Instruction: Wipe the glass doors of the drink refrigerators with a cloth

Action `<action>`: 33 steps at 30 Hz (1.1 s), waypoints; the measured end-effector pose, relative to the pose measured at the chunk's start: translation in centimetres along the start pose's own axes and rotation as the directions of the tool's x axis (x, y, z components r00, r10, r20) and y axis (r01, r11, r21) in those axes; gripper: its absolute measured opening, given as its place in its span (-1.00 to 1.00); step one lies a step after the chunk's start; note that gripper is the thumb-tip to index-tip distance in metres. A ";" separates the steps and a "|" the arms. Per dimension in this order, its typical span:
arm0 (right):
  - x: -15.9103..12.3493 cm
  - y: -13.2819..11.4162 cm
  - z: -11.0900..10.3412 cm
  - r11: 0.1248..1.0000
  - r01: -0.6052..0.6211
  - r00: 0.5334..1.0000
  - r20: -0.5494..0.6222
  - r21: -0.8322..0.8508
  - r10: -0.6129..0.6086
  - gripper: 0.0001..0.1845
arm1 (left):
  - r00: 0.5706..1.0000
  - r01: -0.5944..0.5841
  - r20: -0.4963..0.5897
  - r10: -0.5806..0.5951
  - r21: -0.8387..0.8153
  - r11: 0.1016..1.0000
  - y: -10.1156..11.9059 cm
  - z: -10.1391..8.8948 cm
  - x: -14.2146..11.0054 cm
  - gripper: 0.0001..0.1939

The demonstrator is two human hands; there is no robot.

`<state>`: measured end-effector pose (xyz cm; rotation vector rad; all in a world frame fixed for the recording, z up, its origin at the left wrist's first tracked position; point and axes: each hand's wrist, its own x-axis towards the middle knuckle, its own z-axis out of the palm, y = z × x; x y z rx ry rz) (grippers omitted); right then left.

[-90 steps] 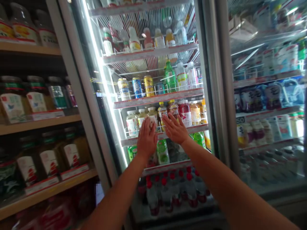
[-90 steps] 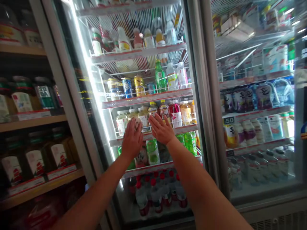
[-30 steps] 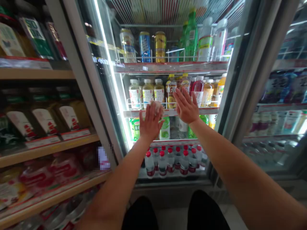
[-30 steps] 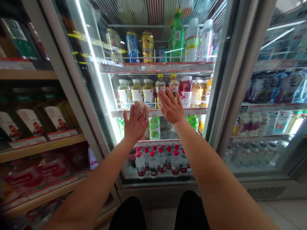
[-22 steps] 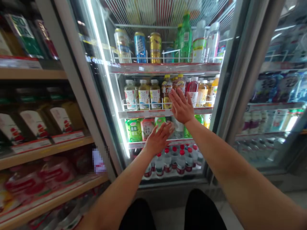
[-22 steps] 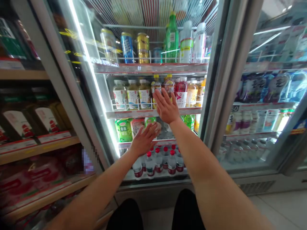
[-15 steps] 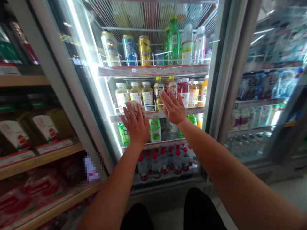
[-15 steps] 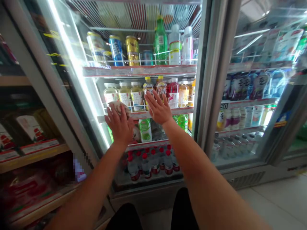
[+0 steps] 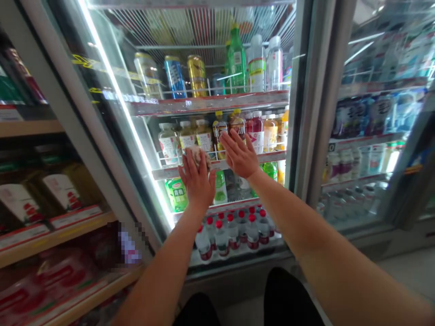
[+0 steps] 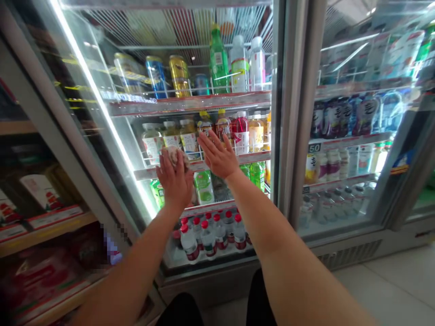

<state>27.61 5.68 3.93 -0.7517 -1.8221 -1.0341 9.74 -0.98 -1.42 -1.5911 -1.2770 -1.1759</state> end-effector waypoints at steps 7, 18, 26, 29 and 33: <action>-0.1 0.2 0.3 1.000 0.020 0.998 -0.059 -0.014 -0.021 -0.31 | 0.959 -0.208 0.199 0.204 -0.003 0.978 1.3 0.9 -4.3 -0.34; -0.1 0.2 0.4 0.998 0.056 0.990 -0.130 0.006 -0.054 -0.29 | 0.979 -0.138 0.146 0.140 -0.025 0.990 1.1 0.3 -1.5 -0.36; -0.2 0.4 0.7 0.998 0.069 0.986 -0.152 0.006 -0.067 -0.37 | 1.000 0.026 0.010 -0.025 -0.058 0.998 0.1 -0.7 4.0 -0.37; -0.2 0.5 0.9 0.997 0.075 0.985 -0.156 0.013 -0.072 -0.40 | 1.000 0.017 0.009 -0.016 -0.081 0.997 1.0 -0.4 2.6 -0.37; -0.3 0.6 1.1 0.997 0.074 0.986 -0.150 0.035 -0.068 -0.37 | 0.987 -0.132 0.087 0.136 -0.050 0.990 0.9 0.8 -1.4 -0.39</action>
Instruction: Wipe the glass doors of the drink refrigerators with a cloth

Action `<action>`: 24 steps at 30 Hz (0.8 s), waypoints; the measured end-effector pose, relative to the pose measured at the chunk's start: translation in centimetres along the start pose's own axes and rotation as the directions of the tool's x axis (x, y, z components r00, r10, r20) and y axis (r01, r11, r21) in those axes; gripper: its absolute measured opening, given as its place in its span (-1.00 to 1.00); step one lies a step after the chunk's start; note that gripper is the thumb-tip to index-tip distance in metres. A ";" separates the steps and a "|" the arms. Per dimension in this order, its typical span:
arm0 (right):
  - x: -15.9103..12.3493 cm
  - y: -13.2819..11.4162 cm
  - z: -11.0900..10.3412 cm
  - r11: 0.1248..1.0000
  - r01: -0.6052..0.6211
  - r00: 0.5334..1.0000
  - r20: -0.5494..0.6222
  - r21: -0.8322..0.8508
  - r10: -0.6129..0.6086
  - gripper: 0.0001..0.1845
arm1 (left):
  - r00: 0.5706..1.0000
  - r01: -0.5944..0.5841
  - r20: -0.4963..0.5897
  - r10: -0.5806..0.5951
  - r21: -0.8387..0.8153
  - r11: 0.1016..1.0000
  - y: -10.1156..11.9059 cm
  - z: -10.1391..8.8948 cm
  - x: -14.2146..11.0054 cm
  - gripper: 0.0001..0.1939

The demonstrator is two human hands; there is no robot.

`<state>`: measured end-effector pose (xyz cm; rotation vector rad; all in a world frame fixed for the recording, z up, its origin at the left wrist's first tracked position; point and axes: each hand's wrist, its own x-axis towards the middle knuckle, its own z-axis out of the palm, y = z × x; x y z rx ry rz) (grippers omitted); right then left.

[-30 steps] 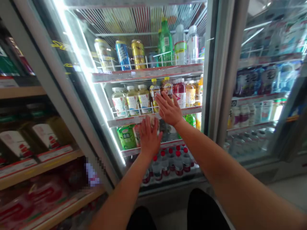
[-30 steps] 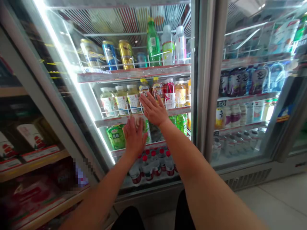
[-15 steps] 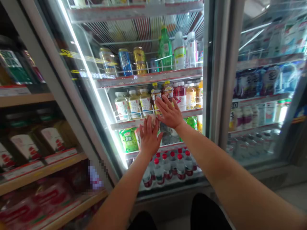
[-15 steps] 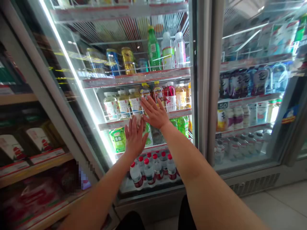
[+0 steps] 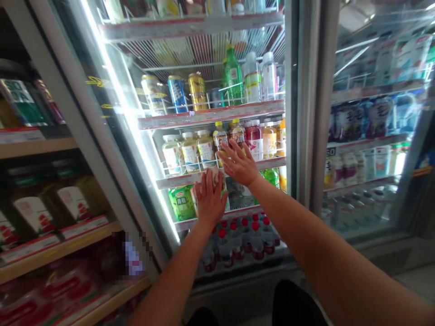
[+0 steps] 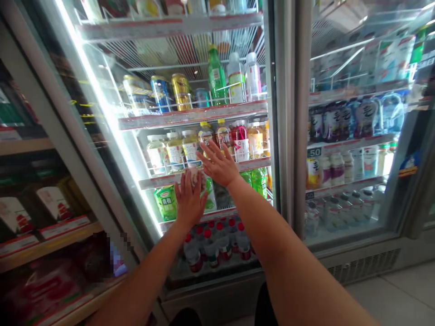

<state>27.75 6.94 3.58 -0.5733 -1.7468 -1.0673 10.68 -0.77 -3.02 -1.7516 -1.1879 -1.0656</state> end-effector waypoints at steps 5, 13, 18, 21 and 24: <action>-0.1 0.1 0.0 1.000 0.013 0.999 0.035 0.009 -0.013 -0.33 | 0.988 0.116 -0.096 -0.118 -0.027 0.993 -1.8 -1.5 4.5 -0.37; -0.3 0.1 0.2 0.996 0.072 0.997 -0.033 -0.047 -0.073 -0.35 | 0.992 0.074 -0.092 -0.084 -0.103 0.992 -0.3 -1.6 5.8 -0.39; -0.2 0.0 0.0 0.999 0.054 0.998 -0.007 0.000 -0.054 -0.33 | 0.962 0.178 -0.198 -0.191 -0.078 0.981 -3.1 -2.4 7.5 -0.37; -0.1 0.0 -0.1 0.999 0.042 0.999 0.032 0.031 -0.043 -0.36 | 0.923 0.252 -0.272 -0.274 -0.114 0.961 -3.6 -3.0 9.3 -0.36; -0.1 0.0 -0.1 0.997 0.039 0.997 0.071 0.063 -0.043 -0.40 | 0.979 0.081 -0.180 -0.101 -0.113 0.990 -2.6 -3.1 10.1 -0.41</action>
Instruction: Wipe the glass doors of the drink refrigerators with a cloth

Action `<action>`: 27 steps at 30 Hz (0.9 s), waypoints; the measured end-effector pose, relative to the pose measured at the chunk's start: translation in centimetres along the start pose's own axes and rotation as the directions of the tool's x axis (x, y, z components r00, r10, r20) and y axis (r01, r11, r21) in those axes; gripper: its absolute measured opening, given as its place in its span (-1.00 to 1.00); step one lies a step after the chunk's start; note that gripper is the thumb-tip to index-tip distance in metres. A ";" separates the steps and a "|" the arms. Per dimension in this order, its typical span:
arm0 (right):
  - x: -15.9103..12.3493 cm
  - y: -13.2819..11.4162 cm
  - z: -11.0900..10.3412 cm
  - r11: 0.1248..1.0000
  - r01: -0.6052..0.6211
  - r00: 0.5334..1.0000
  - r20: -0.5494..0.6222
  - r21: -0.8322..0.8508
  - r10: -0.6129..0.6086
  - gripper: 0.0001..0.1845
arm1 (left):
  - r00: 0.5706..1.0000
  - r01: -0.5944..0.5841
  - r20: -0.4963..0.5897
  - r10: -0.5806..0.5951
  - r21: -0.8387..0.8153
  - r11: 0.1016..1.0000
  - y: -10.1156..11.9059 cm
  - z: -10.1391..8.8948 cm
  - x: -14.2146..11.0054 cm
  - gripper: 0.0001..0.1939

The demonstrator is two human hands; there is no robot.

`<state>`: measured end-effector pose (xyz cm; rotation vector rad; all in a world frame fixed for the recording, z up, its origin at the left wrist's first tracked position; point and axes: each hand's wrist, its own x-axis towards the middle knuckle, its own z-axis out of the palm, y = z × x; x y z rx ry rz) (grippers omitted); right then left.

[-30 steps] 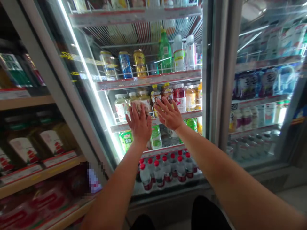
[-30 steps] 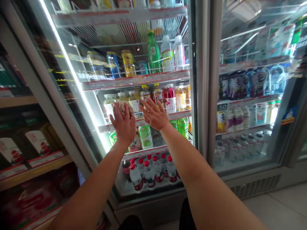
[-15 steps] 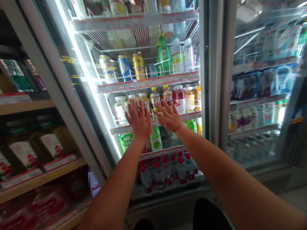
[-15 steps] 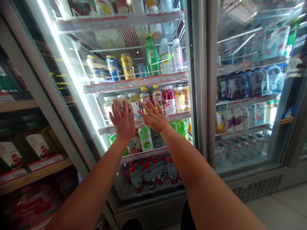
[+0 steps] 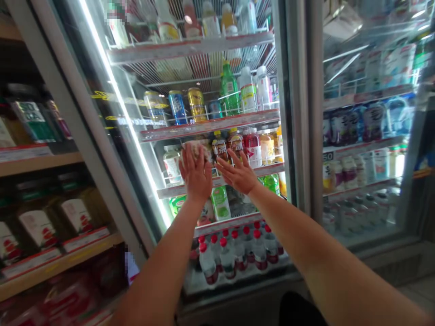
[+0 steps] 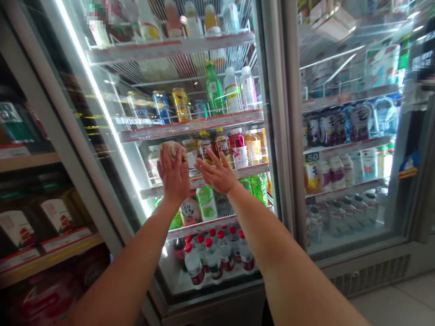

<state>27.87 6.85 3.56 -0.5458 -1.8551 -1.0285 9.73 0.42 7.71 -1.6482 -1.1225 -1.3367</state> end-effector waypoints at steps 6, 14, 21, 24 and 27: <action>0.0 -0.2 -0.2 1.000 -0.012 1.000 0.002 0.004 0.012 -0.44 | 0.999 0.028 -0.018 -0.027 0.055 0.998 -0.2 -1.1 2.5 -0.47; 0.1 -0.3 -0.1 1.000 0.006 0.999 -0.052 0.005 -0.006 -0.52 | 0.956 -0.251 0.168 0.239 0.056 0.966 0.9 -0.8 2.4 -0.46; 0.0 -0.3 -0.1 1.000 0.001 0.999 -0.050 -0.003 -0.001 -0.43 | 0.994 0.078 -0.082 -0.074 0.044 0.996 -1.5 -1.1 1.9 -0.41; 0.0 -0.3 -0.1 1.000 0.011 0.999 -0.036 0.018 -0.011 -0.43 | 0.992 -0.113 0.057 0.112 0.029 0.993 -1.2 -0.9 0.0 -0.42; 0.1 -0.2 -0.1 0.999 0.027 0.998 -0.057 0.021 -0.026 -0.44 | 0.984 -0.159 0.091 0.154 0.052 0.986 -0.5 -1.0 0.8 -0.45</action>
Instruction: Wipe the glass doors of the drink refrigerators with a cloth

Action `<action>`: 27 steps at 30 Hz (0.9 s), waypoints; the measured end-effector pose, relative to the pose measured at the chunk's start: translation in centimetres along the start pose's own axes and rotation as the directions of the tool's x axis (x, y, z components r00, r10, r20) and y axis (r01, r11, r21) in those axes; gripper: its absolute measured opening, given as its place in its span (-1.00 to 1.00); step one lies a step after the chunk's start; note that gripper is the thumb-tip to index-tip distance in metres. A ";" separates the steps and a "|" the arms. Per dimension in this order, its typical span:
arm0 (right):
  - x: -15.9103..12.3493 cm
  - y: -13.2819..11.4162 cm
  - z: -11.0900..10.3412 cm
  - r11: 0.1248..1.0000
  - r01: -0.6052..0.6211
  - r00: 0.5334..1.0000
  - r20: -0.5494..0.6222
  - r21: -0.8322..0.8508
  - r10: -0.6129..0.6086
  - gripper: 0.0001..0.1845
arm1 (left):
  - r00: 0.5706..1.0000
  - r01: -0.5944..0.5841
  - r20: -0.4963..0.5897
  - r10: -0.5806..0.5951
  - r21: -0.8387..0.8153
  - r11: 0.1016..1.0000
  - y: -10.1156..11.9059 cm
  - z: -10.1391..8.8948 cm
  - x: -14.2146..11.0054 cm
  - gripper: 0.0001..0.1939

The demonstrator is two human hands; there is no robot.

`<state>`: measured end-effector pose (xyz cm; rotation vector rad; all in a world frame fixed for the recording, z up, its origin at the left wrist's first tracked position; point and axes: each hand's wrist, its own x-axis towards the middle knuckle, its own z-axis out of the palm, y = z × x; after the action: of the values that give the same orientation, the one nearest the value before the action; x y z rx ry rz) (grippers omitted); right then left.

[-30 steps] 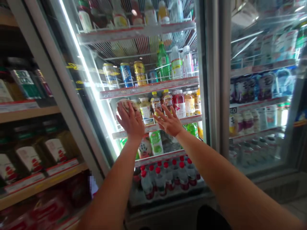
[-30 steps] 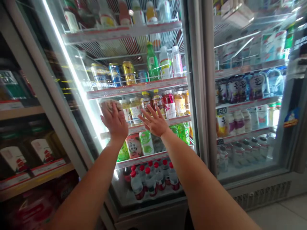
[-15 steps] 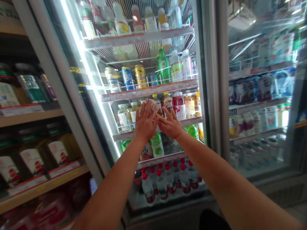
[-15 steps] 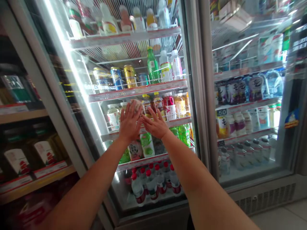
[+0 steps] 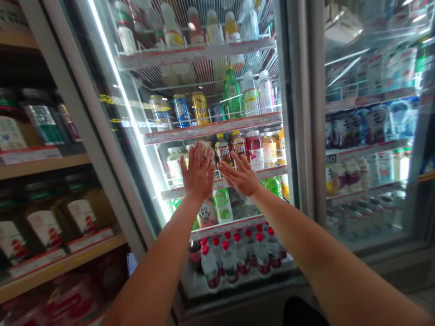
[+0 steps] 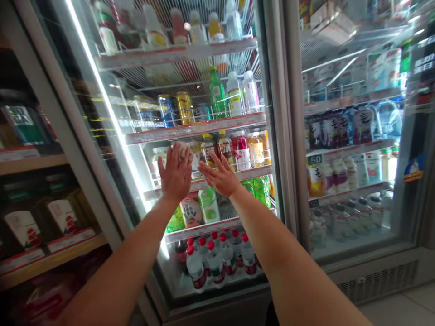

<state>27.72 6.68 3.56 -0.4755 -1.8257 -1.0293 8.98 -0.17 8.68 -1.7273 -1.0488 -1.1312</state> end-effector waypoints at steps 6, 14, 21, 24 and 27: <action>-0.2 0.1 0.7 1.000 0.004 1.000 0.007 0.015 -0.004 -0.56 | 0.999 0.017 0.040 -0.014 -0.078 0.997 2.8 0.0 4.4 -0.48; -0.3 0.0 0.6 0.995 0.068 0.997 -0.038 -0.076 -0.071 -0.54 | 0.997 0.052 -0.050 -0.052 -0.001 0.999 0.9 -1.6 4.7 -0.50; -0.2 -0.3 0.1 0.999 0.000 1.000 0.002 -0.035 0.000 -0.41 | 0.999 -0.037 -0.032 0.038 0.006 0.999 0.2 -0.1 -2.4 -0.51; 0.0 -0.4 0.1 0.997 -0.060 0.997 -0.043 -0.041 0.059 -0.28 | 0.998 -0.056 0.014 0.056 0.035 0.998 -0.7 -0.4 -3.0 -0.51; 0.0 -0.4 0.0 0.995 -0.059 0.995 -0.088 -0.082 0.052 -0.25 | 0.979 0.171 -0.127 -0.159 0.093 0.981 -1.9 -1.0 -2.3 -0.47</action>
<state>27.40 6.40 3.39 -0.5224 -1.6895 -1.0760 6.37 -0.95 7.16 -1.4944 -1.1725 -1.2451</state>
